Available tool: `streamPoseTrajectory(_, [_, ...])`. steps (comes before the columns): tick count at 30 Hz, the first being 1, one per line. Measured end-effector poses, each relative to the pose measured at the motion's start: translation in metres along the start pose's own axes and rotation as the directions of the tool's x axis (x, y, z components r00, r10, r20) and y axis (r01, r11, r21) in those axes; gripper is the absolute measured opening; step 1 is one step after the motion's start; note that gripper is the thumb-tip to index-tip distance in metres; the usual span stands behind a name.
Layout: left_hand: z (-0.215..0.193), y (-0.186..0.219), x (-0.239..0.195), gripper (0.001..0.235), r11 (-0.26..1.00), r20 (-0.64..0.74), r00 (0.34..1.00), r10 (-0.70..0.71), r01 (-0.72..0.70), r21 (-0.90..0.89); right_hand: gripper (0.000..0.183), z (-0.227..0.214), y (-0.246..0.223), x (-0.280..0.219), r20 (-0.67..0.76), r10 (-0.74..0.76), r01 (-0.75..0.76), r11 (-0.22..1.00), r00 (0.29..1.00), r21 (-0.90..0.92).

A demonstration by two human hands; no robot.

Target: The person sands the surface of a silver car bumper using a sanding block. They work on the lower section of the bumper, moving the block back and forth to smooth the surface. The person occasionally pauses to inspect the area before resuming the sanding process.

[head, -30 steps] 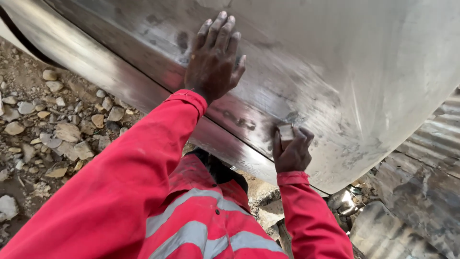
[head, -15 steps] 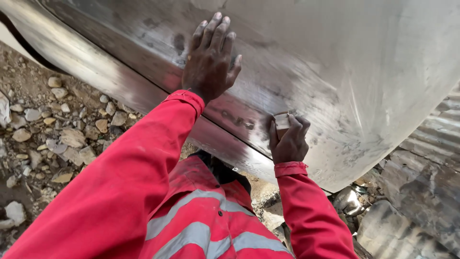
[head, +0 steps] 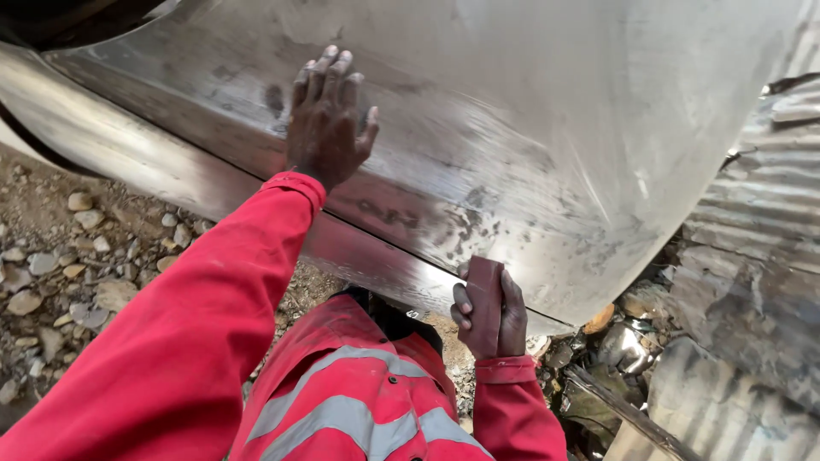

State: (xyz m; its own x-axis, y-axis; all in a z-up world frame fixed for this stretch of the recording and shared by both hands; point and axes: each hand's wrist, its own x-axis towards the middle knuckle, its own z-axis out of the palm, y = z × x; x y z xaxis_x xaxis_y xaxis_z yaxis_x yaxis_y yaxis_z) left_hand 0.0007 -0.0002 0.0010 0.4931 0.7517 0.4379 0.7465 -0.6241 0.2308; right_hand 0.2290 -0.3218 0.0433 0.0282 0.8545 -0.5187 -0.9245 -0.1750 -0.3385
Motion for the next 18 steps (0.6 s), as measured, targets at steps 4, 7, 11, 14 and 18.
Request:
streamPoseTrajectory(4, [-0.006,0.003,0.001,0.046,0.999,-0.015,1.0,0.008,-0.009,-0.031,0.055,0.008,-0.005,-0.031,0.092,-0.011,0.006,0.999,0.996,0.054])
streamPoseTrajectory(7, [0.001,0.011,-0.005,0.046,1.0,-0.048,0.999,0.018,-0.018,-0.013,0.057,0.008,-0.011,-0.061,0.095,-0.021,0.022,1.0,0.995,-0.012])
streamPoseTrajectory(11, [0.01,-0.001,-0.003,0.064,0.997,-0.01,0.998,-0.061,0.062,0.043,0.068,-0.003,-0.004,-0.081,-0.21,-0.054,-0.001,0.967,0.976,-0.254])
streamPoseTrajectory(14, [-0.002,0.001,-0.001,0.057,0.998,-0.058,0.997,-0.041,0.038,-0.051,0.061,-0.016,0.004,-0.095,-0.298,-0.149,0.054,0.951,0.943,-0.305])
streamPoseTrajectory(18, [-0.01,0.005,-0.002,0.049,0.976,-0.094,0.995,-0.025,0.004,-0.217,0.052,-0.053,0.019,-0.104,-0.379,-0.272,0.17,0.944,0.884,-0.281])
